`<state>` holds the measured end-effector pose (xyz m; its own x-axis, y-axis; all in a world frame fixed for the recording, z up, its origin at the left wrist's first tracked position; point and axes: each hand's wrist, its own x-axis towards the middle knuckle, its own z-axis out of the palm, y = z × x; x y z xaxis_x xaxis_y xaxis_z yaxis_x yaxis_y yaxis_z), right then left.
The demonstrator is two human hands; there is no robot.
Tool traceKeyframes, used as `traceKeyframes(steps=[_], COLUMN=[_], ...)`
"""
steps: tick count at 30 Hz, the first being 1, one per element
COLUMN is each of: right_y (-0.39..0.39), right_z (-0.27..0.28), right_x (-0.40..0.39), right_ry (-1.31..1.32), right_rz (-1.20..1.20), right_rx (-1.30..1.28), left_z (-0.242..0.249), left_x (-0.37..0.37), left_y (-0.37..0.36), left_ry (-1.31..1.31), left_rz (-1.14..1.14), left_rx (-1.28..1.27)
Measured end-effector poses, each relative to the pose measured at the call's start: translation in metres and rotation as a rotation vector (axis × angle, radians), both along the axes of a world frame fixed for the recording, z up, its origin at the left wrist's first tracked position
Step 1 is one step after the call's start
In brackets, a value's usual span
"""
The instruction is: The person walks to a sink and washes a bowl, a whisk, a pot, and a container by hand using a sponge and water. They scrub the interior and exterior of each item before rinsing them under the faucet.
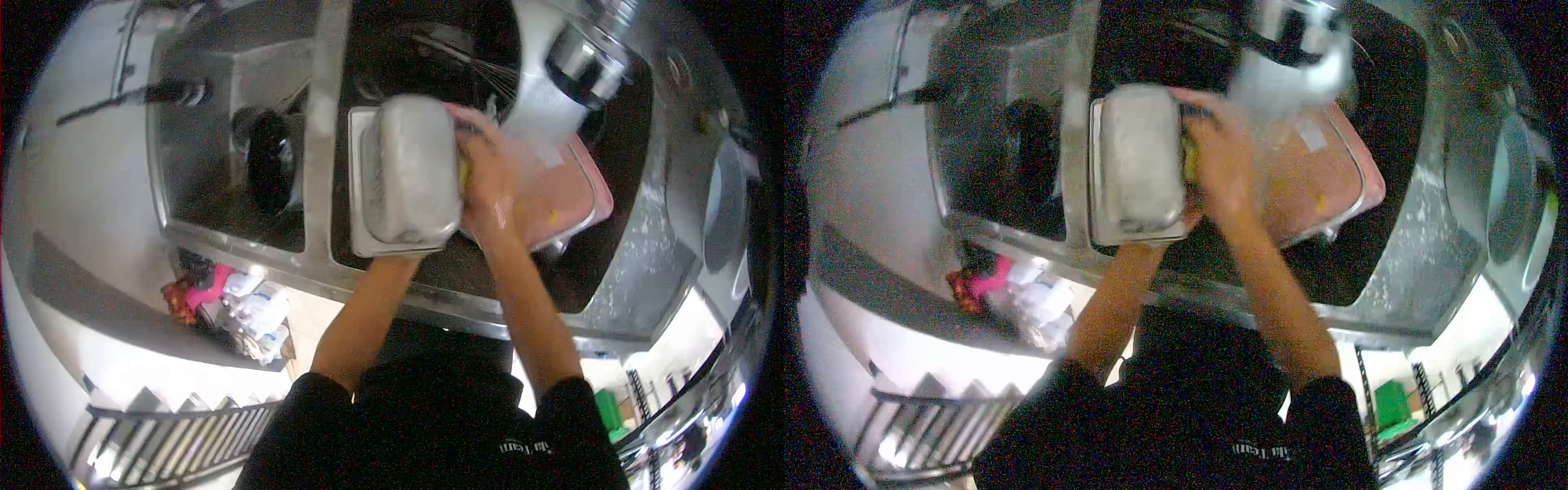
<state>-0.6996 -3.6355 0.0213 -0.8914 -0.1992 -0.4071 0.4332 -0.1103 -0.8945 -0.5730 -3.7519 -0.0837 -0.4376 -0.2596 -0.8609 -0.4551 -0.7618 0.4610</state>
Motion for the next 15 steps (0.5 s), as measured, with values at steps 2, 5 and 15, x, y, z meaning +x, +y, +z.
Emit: traceKeyframes(steps=[2, 5, 15], right_y=[-0.015, -0.03, 0.008], right_z=[0.01, 0.035, 0.035], right_x=[0.03, 0.062, 0.046], right_ry=[0.114, -0.116, -0.165], right_rz=[-0.078, -0.132, 0.075], right_rx=[0.111, 0.106, 0.052], left_z=[0.014, 0.047, 0.114], left_x=[-0.015, -0.044, -0.007], left_y=[0.007, 0.003, -0.237], left_ry=[0.089, 0.254, 0.054], left_rz=[0.023, 0.045, -0.03], left_rx=[-0.063, -0.191, -0.79])
